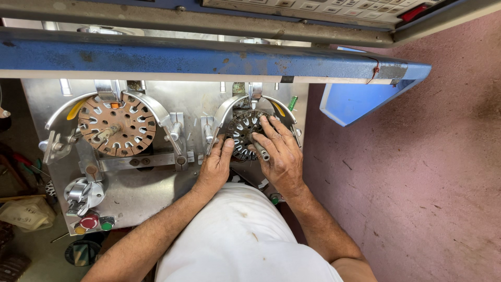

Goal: The person assembles small metal components on a machine workbench. They use an Allen key to tighten screws on a cylindrical metal part, then place it into a slot on the machine. The person repeats this process with another similar part.

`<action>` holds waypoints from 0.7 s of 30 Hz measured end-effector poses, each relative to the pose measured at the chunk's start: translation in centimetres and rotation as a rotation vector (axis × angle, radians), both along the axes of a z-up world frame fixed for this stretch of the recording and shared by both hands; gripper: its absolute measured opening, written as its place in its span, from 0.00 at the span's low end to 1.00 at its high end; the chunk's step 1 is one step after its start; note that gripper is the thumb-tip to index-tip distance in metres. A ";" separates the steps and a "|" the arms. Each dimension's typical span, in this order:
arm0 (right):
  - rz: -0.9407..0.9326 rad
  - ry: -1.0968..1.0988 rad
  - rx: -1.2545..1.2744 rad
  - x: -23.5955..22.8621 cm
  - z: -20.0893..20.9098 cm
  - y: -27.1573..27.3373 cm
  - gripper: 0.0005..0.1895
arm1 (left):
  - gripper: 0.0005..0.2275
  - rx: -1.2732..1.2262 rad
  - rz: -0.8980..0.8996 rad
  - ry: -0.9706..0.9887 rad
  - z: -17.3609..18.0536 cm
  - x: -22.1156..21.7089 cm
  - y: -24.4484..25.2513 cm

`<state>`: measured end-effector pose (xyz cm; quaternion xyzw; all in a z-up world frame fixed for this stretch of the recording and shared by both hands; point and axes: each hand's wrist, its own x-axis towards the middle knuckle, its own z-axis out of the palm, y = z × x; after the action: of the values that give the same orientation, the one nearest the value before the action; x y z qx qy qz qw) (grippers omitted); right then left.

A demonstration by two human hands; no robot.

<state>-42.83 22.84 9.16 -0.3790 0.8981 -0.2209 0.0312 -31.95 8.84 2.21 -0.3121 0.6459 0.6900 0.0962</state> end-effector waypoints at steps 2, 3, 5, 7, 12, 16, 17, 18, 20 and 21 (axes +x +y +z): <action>0.003 -0.003 0.000 0.0 0.1 0.0 0.16 | 0.23 -0.008 -0.011 -0.001 0.1 0.0 0.0; 0.000 -0.003 -0.004 -0.1 0.2 -0.1 0.16 | 0.23 -0.012 -0.016 -0.001 0.1 0.0 -0.1; -0.006 -0.007 -0.009 0.0 0.3 -0.1 0.16 | 0.23 -0.007 -0.013 0.001 0.1 0.0 0.0; -0.001 -0.008 -0.008 -0.1 0.3 -0.2 0.16 | 0.23 -0.007 -0.010 -0.007 0.1 0.0 -0.1; -0.006 -0.008 -0.009 0.0 0.2 -0.2 0.16 | 0.24 -0.018 -0.012 -0.028 0.0 0.0 0.0; -0.004 -0.013 -0.005 0.0 0.2 -0.1 0.16 | 0.23 -0.021 -0.007 0.000 -0.1 0.0 0.0; -0.004 -0.014 -0.003 0.0 0.2 -0.1 0.16 | 0.23 -0.024 -0.009 -0.007 -0.1 0.0 0.0; -0.005 -0.013 -0.004 0.0 0.1 -0.1 0.16 | 0.23 -0.026 -0.010 -0.014 -0.1 0.1 0.0; -0.006 -0.010 -0.005 0.0 0.0 -0.1 0.16 | 0.23 -0.030 -0.006 0.016 -0.2 0.1 0.0; -0.007 -0.010 -0.003 0.0 -0.1 -0.1 0.16 | 0.23 -0.031 -0.004 0.032 -0.2 0.1 0.0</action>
<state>-42.81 22.78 9.09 -0.3747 0.8989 -0.2244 0.0345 -31.87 8.88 2.04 -0.3014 0.6587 0.6845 0.0824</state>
